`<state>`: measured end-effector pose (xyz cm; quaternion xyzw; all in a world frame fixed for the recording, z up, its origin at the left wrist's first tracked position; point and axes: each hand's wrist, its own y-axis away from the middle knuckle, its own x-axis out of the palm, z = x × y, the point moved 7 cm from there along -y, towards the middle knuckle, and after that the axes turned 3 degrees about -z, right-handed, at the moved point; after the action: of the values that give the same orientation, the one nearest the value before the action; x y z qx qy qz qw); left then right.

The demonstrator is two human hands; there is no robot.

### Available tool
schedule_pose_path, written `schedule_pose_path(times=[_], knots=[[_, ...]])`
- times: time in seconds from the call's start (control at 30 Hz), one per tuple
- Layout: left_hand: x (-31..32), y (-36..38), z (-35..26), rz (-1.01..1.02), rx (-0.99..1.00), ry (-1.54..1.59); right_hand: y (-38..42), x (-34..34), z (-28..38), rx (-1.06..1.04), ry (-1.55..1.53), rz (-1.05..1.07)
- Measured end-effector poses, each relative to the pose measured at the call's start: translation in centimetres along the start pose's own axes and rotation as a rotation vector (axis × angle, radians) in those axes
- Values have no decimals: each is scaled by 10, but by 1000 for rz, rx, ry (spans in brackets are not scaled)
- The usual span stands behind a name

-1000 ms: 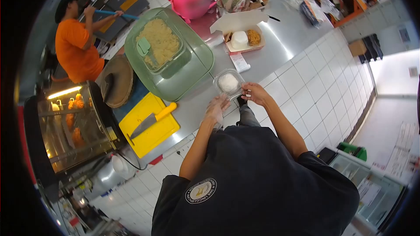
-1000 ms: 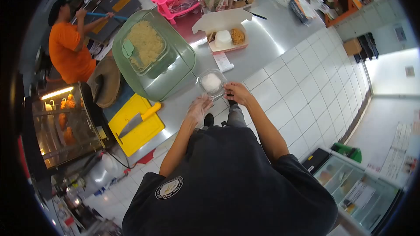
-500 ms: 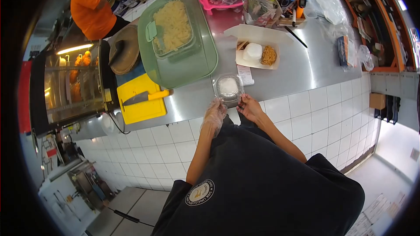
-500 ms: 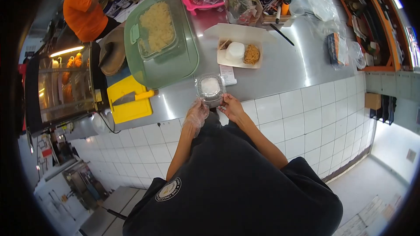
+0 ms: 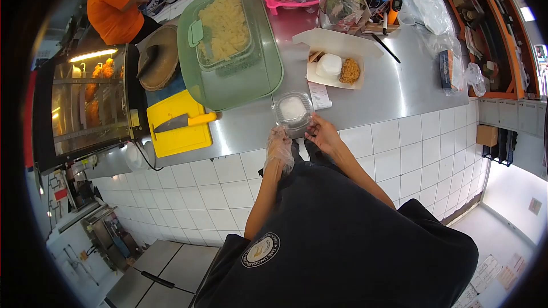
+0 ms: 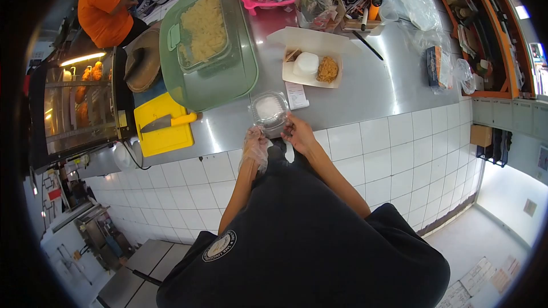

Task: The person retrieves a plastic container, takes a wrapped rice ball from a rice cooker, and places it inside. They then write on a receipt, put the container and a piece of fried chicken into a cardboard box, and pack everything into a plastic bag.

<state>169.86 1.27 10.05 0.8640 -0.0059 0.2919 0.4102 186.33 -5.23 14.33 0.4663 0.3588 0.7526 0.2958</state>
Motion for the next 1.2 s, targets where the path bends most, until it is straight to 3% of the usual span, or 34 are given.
schedule_pose_path(times=[0.07, 0.23, 0.33, 0.53, 0.6, 0.7, 0.77, 0.8, 0.83, 0.87, 0.9, 0.93, 0.97, 1.03, 1.1, 1.13, 1.2], knots=[[-3, 2, -4, -20, 19, -55, 4, 9, 6, -51, 159, -23], [30, 27, -40, -137, -47, -82, -26, 1, -10, -114, 184, 24], [30, 13, -41, -61, 0, -237, -26, -2, -16, -118, 167, -18], [24, -21, -15, 69, -119, -64, -25, -1, -2, -126, 118, 42], [25, -29, -13, 35, -105, -31, -13, 3, 19, -133, 201, 61], [43, -33, -23, -34, 25, -81, 29, -18, 93, -194, 783, -73], [53, -24, -29, -85, 86, -130, 10, -81, 177, -498, 941, -127], [55, -21, -33, -107, 88, -156, 8, -102, 233, -746, 1107, -354], [55, -16, -32, -130, 94, -178, 16, -103, 284, -1175, 1308, -626], [48, -8, -35, -268, 222, -283, 10, -109, 320, -1256, 1424, -823], [43, 0, -39, -403, 351, -393, 2, -107, 345, -1197, 1567, -1022], [40, 12, -44, -540, 475, -513, -12, -109, 363, -1086, 1662, -1008], [57, 27, -45, -487, 573, -629, -19, -108, 374, -929, 1771, -943], [113, 78, -40, -374, 745, -864, -38, -112, 394, -995, 1877, -826], [172, 83, -10, -114, 541, -1198, -51, -129, 399, -793, 1898, -758], [184, 78, 4, -119, 529, -1349, -56, -133, 398, -695, 1902, -727], [206, 60, 31, -107, 510, -1644, -31, -136, 392, -786, 1829, -726]])
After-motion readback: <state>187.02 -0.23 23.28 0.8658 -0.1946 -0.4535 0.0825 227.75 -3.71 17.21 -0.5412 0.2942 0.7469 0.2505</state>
